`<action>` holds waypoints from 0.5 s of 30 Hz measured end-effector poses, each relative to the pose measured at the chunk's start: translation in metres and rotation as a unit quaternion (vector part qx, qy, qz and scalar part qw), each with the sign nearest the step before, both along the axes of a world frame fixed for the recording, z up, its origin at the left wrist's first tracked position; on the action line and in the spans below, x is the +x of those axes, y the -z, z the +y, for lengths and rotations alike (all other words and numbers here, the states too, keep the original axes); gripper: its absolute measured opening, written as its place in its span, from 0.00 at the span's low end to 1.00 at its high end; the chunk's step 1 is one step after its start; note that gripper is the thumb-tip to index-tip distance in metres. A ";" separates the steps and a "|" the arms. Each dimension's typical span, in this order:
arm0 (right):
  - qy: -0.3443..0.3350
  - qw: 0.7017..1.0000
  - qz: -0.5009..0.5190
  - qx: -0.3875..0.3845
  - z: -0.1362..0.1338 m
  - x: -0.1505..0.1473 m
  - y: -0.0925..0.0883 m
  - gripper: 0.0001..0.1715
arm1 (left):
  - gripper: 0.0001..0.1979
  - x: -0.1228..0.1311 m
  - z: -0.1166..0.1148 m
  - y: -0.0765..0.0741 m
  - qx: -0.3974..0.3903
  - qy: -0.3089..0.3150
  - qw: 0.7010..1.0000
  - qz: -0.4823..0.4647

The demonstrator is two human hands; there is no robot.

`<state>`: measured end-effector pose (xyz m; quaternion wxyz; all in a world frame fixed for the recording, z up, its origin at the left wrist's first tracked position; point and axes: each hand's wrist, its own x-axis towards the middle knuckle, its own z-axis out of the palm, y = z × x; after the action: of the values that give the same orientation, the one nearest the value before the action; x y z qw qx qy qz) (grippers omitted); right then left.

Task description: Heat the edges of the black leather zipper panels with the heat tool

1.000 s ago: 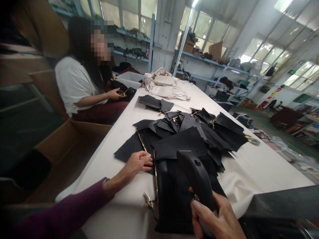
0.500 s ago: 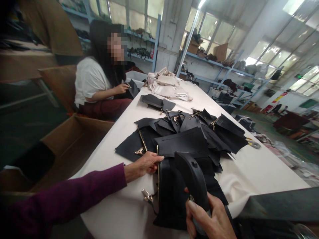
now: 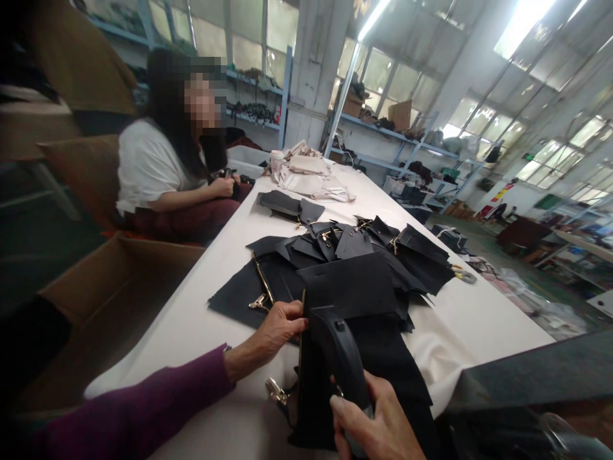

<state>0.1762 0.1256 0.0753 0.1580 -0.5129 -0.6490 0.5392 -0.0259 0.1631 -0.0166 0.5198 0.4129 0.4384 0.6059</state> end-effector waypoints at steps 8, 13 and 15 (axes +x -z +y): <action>-0.003 0.998 0.060 0.032 0.019 0.008 -0.016 0.20 | 0.13 -0.007 -0.007 -0.007 0.016 0.032 0.998 -0.056; 0.012 0.996 0.090 0.018 0.011 0.016 -0.023 0.20 | 0.12 -0.017 -0.001 -0.018 0.006 0.011 1.000 -0.026; 0.020 0.994 0.106 0.007 0.008 0.024 -0.024 0.20 | 0.12 -0.034 0.002 -0.040 0.008 -0.006 1.000 0.005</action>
<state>0.2004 0.1334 0.0989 0.2407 -0.4647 -0.6217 0.5828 -0.0600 0.1650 0.0234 0.5110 0.4173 0.4386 0.6103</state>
